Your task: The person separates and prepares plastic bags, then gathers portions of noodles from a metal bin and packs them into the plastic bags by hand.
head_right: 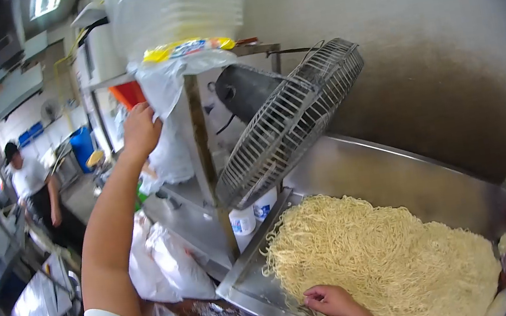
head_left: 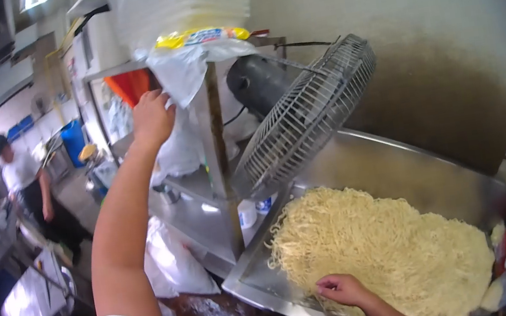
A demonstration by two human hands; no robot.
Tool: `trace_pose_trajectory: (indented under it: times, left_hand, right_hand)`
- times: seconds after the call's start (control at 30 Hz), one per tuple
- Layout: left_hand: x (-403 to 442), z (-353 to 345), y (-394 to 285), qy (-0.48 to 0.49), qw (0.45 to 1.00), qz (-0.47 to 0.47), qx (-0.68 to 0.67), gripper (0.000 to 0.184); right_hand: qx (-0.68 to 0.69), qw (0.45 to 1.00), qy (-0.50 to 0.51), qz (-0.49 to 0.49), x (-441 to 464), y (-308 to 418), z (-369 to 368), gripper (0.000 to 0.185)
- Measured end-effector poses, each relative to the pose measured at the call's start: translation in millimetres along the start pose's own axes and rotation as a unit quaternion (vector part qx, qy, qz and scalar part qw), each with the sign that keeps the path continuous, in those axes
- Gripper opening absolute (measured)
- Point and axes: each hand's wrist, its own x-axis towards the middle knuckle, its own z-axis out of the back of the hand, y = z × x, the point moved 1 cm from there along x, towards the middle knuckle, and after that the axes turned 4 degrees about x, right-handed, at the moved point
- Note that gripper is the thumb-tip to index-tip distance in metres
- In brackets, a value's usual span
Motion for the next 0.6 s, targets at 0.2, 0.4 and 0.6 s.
trace_pose_trajectory:
  times: [0.2, 0.4, 0.6]
  left_hand:
    - [98, -183, 52, 0.050, 0.985, -0.140, -0.093, 0.034]
    - [164, -257, 3, 0.094, 0.969, -0.160, -0.163, 0.034]
    - [192, -291, -24, 0.096, 0.961, -0.148, -0.211, 0.034]
  right_hand:
    - [-0.048, 0.977, -0.198, -0.056, 30, 33, -37, 0.036]
    - [0.053, 0.943, -0.279, -0.175, 13, 51, -121, 0.039]
    - [0.059, 0.903, -0.339, -0.257, -1, 47, -163, 0.035]
